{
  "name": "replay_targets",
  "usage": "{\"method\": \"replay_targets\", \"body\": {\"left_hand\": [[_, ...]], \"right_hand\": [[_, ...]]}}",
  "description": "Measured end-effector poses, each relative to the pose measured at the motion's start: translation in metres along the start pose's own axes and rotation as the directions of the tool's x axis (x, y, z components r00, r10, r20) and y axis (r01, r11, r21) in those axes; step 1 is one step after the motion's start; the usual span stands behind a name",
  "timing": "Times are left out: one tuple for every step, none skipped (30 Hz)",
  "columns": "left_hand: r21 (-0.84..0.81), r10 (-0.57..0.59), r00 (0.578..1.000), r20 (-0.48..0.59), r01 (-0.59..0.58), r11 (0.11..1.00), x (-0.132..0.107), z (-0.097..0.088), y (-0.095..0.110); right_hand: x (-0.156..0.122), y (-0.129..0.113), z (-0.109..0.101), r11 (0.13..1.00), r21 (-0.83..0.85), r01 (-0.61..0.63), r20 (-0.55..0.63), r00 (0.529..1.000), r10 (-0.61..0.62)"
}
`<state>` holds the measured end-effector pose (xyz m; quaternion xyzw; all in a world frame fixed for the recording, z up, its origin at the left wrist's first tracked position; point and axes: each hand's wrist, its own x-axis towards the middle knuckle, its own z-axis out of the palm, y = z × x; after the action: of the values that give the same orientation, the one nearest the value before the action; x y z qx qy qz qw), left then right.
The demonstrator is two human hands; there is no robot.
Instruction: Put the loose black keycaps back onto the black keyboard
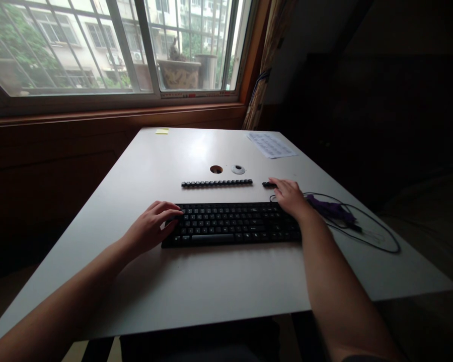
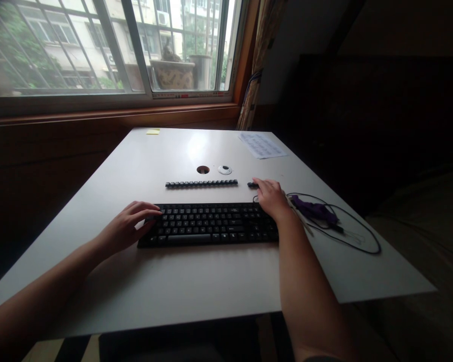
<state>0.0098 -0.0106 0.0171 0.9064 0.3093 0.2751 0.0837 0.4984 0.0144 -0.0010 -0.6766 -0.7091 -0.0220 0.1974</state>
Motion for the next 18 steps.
{"method": "replay_targets", "body": {"left_hand": [[0.000, 0.000, 1.000, 0.000, 0.000, 1.000, 0.000, 0.000, 0.000], [0.000, 0.000, 1.000, -0.001, 0.000, 1.000, 0.000, 0.000, 0.000], [0.001, 0.001, 1.000, -0.002, -0.001, 1.000, 0.000, 0.000, 0.000], [0.003, 0.003, 1.000, -0.003, -0.003, 1.000, 0.000, 0.001, 0.000], [0.005, 0.003, 1.000, -0.003, -0.003, 1.000, 0.000, 0.001, 0.000], [0.007, 0.005, 1.000, -0.002, -0.005, 1.000, 0.000, 0.001, 0.000], [0.009, 0.006, 1.000, -0.001, -0.006, 1.000, 0.000, 0.001, 0.000], [0.010, 0.006, 1.000, 0.001, -0.006, 1.000, 0.000, 0.001, 0.000], [0.011, 0.007, 1.000, 0.002, -0.007, 1.000, 0.000, 0.001, 0.000], [0.010, 0.009, 1.000, 0.001, -0.009, 1.000, 0.000, 0.001, 0.000], [0.009, 0.010, 1.000, -0.001, -0.010, 1.000, 0.000, 0.001, 0.000], [0.007, 0.011, 1.000, -0.004, -0.011, 1.000, 0.000, 0.001, 0.000], [0.004, 0.011, 1.000, -0.008, -0.011, 1.000, 0.000, 0.000, 0.000], [0.001, 0.010, 1.000, -0.010, -0.010, 1.000, 0.001, 0.000, 0.001], [-0.002, 0.009, 1.000, -0.012, -0.009, 1.000, 0.001, 0.000, 0.001], [-0.004, 0.008, 1.000, -0.013, -0.008, 1.000, 0.001, 0.000, 0.001], [-0.004, 0.008, 1.000, -0.013, -0.008, 1.000, 0.001, 0.000, 0.001], [-0.002, 0.009, 1.000, -0.013, -0.009, 1.000, 0.001, 0.000, 0.001]], "right_hand": [[0.000, -0.001, 0.002, 1.000, 0.001, -0.012, 0.013, 1.000, 0.012], [0.000, -0.002, 0.003, 1.000, 0.004, -0.025, 0.024, 0.999, 0.025], [0.000, -0.004, 0.003, 0.999, 0.006, -0.037, 0.034, 0.999, 0.037], [-0.001, -0.005, 0.003, 0.999, 0.007, -0.048, 0.043, 0.998, 0.048], [-0.001, -0.006, 0.004, 0.998, 0.006, -0.058, 0.050, 0.997, 0.058], [-0.001, -0.007, 0.004, 0.998, 0.002, -0.067, 0.055, 0.996, 0.067], [-0.002, -0.008, 0.004, 0.997, -0.005, -0.072, 0.058, 0.996, 0.072], [-0.002, -0.008, 0.004, 0.997, -0.012, -0.073, 0.058, 0.996, 0.073], [-0.001, -0.008, 0.005, 0.997, -0.019, -0.068, 0.056, 0.996, 0.069], [-0.001, -0.007, 0.006, 0.998, -0.027, -0.061, 0.047, 0.997, 0.062], [-0.001, -0.006, 0.007, 0.998, -0.036, -0.051, 0.034, 0.998, 0.052], [0.000, -0.005, 0.008, 0.998, -0.048, -0.037, 0.017, 0.999, 0.037], [0.000, -0.004, 0.010, 0.998, -0.062, -0.020, -0.001, 1.000, 0.020], [0.001, -0.002, 0.011, 0.997, -0.079, -0.002, -0.018, 1.000, 0.001], [0.002, -0.001, 0.013, 0.995, -0.096, 0.013, -0.032, 0.999, -0.016], [0.002, 0.000, 0.015, 0.994, -0.109, 0.026, -0.042, 0.999, -0.031], [0.002, 0.001, 0.017, 0.992, -0.119, 0.038, -0.046, 0.998, -0.044], [0.003, 0.002, 0.019, 0.991, -0.123, 0.046, -0.049, 0.997, -0.052]]}}
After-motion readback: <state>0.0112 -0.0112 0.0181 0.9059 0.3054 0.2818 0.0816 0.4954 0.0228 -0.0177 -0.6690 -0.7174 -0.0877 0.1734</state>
